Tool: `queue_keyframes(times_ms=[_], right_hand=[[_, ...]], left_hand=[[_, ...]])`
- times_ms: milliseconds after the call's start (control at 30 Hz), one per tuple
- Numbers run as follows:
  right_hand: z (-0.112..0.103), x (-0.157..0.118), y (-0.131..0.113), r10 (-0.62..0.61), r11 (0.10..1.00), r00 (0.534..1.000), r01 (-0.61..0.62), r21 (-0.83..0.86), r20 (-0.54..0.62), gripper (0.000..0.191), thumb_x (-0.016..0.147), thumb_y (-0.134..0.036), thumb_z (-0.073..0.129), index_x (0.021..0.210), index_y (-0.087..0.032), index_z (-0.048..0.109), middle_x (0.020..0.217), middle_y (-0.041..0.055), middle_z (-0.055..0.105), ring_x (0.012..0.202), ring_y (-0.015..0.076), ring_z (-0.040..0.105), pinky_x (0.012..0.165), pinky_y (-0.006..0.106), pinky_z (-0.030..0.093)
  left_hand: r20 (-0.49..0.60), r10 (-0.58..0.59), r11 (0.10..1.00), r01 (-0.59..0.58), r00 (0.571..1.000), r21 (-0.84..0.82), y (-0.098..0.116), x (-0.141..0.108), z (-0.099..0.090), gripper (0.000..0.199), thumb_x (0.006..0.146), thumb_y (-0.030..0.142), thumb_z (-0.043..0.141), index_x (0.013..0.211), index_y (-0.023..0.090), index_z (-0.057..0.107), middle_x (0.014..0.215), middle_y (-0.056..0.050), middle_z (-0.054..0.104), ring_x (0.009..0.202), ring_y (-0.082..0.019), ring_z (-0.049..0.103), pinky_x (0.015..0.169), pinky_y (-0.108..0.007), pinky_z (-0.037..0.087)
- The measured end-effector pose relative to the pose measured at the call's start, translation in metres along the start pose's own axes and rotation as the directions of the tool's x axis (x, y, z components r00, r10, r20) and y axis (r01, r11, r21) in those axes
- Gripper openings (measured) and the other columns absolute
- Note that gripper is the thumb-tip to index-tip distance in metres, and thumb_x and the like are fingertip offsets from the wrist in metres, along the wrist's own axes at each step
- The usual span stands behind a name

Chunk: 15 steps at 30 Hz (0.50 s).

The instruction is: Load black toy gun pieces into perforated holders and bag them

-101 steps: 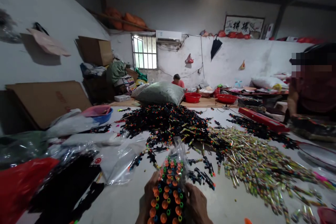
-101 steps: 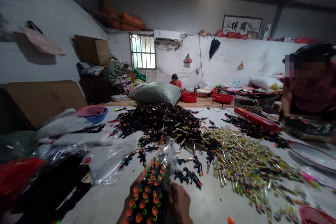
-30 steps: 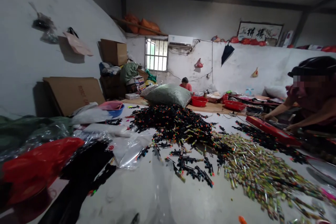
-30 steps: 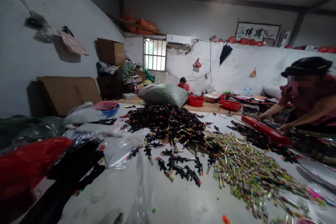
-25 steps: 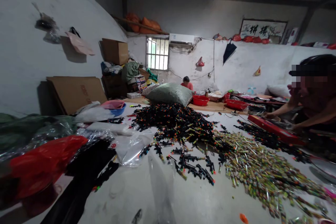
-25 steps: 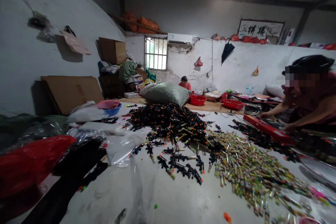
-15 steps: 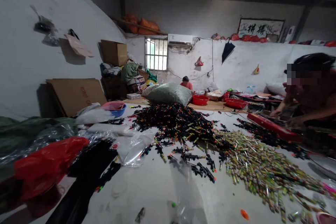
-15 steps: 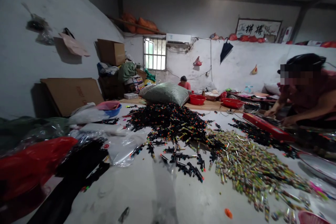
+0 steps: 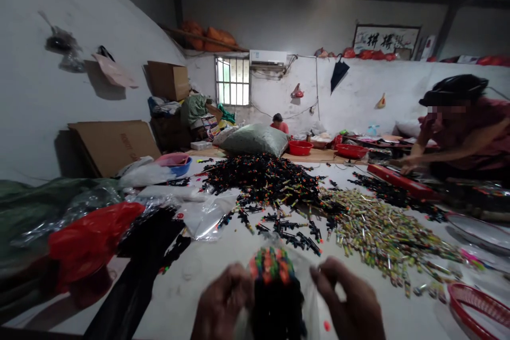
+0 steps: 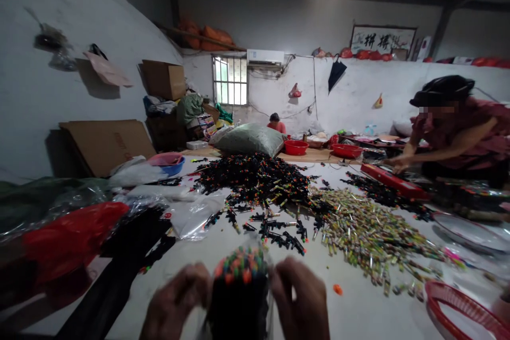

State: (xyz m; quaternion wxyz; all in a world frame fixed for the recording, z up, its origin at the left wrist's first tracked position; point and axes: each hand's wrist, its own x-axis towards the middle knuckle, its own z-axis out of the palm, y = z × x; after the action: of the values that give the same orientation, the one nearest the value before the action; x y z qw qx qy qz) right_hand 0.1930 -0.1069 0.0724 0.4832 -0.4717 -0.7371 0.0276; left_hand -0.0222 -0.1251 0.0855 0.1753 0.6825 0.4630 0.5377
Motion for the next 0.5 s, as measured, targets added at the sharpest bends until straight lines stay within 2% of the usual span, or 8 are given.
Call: queue_keyframes(times_ms=[33,67,133,200,367,433,500], right_hand=[[-0.001,0.021,-0.001,-0.115,0.993,0.988,0.114,-0.017,-0.107,0.025,0.088,-0.032,0.043,0.07,-0.023,0.058,0.062,0.0025,0.057,0.056,0.0147,0.054,0.057,0.026,0.044],[-0.002,0.041,-0.002,-0.204,0.979,0.966,0.199,-0.045,-0.157,0.026,0.088,-0.03,0.042,0.069,-0.021,0.058,0.06,0.002,0.057,0.055,0.0137,0.053,0.058,0.025,0.042],[-0.002,0.077,-0.004,-0.304,0.952,0.939,0.293,-0.089,-0.161,0.026,0.087,-0.028,0.041,0.068,-0.019,0.055,0.056,0.0001,0.054,0.05,0.0111,0.049,0.052,0.023,0.035],[0.001,0.111,-0.005,-0.27,0.961,0.958,0.261,-0.093,-0.096,0.024,0.086,-0.027,0.041,0.066,-0.018,0.053,0.052,-0.002,0.05,0.046,0.0096,0.045,0.049,0.021,0.03],[0.01,0.185,-0.009,-0.124,0.981,0.992,0.119,-0.155,-0.02,0.016,0.08,-0.022,0.046,0.068,-0.016,0.055,0.055,-0.0012,0.051,0.053,0.0107,0.045,0.052,0.021,0.026],[0.009,0.202,-0.014,-0.129,0.985,0.989,0.121,-0.12,-0.068,0.016,0.08,-0.023,0.047,0.07,-0.016,0.056,0.058,-0.0006,0.053,0.056,0.0109,0.045,0.053,0.021,0.027],[0.004,0.203,-0.016,-0.155,0.986,0.981,0.146,-0.079,-0.12,0.016,0.081,-0.024,0.046,0.072,-0.016,0.056,0.058,-0.0007,0.053,0.056,0.0109,0.044,0.054,0.022,0.029]], left_hand=[[-0.046,0.045,0.999,-0.046,0.998,-0.005,0.009,0.005,0.002,0.027,0.089,0.037,0.039,0.072,0.021,0.053,0.068,0.001,0.053,0.062,-0.011,0.052,0.059,-0.024,0.045],[-0.101,0.099,0.995,-0.099,0.99,0.008,0.017,0.013,0.004,0.028,0.089,0.036,0.039,0.068,0.021,0.049,0.062,0.002,0.049,0.058,-0.011,0.05,0.056,-0.023,0.043],[-0.202,0.197,0.98,-0.188,0.959,0.066,0.029,0.036,0.004,0.025,0.086,0.034,0.043,0.065,0.021,0.047,0.057,0.003,0.045,0.054,-0.01,0.046,0.053,-0.023,0.038],[-0.246,0.197,0.98,-0.185,0.949,0.071,0.033,0.066,0.003,0.024,0.083,0.034,0.047,0.064,0.02,0.046,0.053,0.005,0.043,0.05,-0.009,0.042,0.05,-0.022,0.034],[-0.291,0.147,0.987,-0.161,0.945,-0.026,0.02,0.14,0.0,0.028,0.083,0.038,0.044,0.061,0.021,0.039,0.051,0.006,0.039,0.045,-0.009,0.036,0.045,-0.021,0.031],[-0.324,0.166,0.983,-0.181,0.931,-0.016,0.021,0.152,-0.003,0.027,0.084,0.039,0.043,0.063,0.021,0.039,0.052,0.006,0.039,0.046,-0.009,0.036,0.046,-0.022,0.031],[-0.331,0.205,0.977,-0.212,0.921,0.017,0.027,0.143,-0.003,0.026,0.084,0.038,0.044,0.065,0.021,0.041,0.054,0.006,0.041,0.048,-0.009,0.038,0.047,-0.021,0.032]])
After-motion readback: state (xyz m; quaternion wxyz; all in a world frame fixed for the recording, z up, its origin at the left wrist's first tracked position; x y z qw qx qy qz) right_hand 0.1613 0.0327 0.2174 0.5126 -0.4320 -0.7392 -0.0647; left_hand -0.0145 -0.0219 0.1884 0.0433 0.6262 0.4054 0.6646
